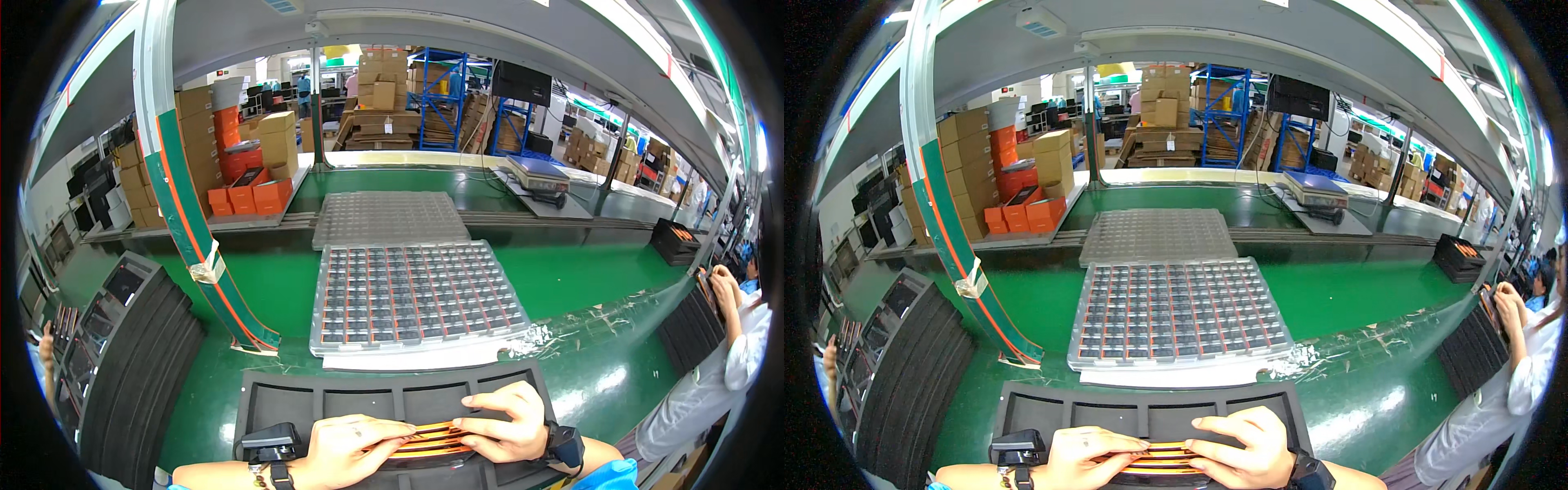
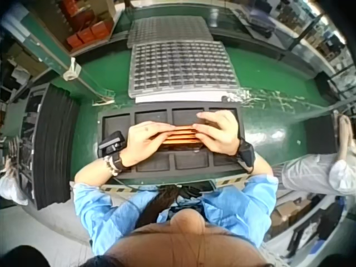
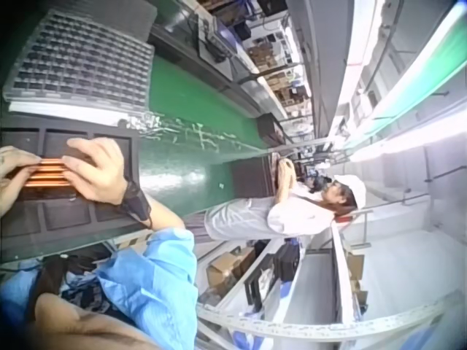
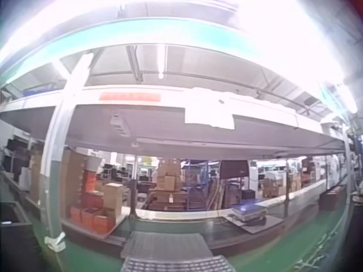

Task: The recorder is assembling and inspecting small electronic components, possibly phone parts, into trays on a factory assembly line.

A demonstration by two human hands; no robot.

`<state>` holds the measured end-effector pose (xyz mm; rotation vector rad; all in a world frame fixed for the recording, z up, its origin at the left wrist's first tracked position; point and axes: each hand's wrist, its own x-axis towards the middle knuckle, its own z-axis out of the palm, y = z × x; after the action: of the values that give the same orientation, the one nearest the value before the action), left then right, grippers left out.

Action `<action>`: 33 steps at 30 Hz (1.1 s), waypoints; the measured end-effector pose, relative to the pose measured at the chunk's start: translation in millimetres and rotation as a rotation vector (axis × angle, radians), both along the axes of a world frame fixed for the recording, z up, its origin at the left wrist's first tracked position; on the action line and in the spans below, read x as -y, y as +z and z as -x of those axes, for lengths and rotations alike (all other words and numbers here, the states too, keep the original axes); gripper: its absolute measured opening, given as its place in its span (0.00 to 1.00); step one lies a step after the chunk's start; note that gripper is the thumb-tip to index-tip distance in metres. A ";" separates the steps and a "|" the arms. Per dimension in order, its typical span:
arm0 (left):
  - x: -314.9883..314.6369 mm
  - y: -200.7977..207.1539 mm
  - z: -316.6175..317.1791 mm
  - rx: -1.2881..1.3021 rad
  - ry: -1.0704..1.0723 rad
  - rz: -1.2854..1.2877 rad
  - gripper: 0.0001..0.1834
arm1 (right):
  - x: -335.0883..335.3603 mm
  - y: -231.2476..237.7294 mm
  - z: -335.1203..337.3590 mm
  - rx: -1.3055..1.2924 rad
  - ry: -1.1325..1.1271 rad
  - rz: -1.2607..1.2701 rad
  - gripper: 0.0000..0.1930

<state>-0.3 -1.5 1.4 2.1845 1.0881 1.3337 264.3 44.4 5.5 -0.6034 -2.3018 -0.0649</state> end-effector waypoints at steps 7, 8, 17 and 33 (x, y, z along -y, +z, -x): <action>1.0 -1.3 0.7 -0.001 0.008 0.001 0.08 | -1.9 -10.6 -8.6 -0.002 0.022 -0.062 0.14; 0.7 -0.5 0.9 -0.008 0.007 -0.008 0.08 | -2.2 -11.1 -8.4 -0.027 0.037 -0.054 0.13; -0.1 -0.1 1.4 -0.013 0.005 -0.015 0.09 | -5.7 -7.1 1.7 0.036 0.123 0.079 0.07; -0.6 3.3 -0.7 -0.125 -0.035 -0.181 0.12 | 1.6 -6.1 27.6 -0.108 0.291 0.238 0.12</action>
<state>0.5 -0.9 4.7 2.4362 1.0015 1.3427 236.7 42.9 -0.6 -0.3727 -2.2837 0.3754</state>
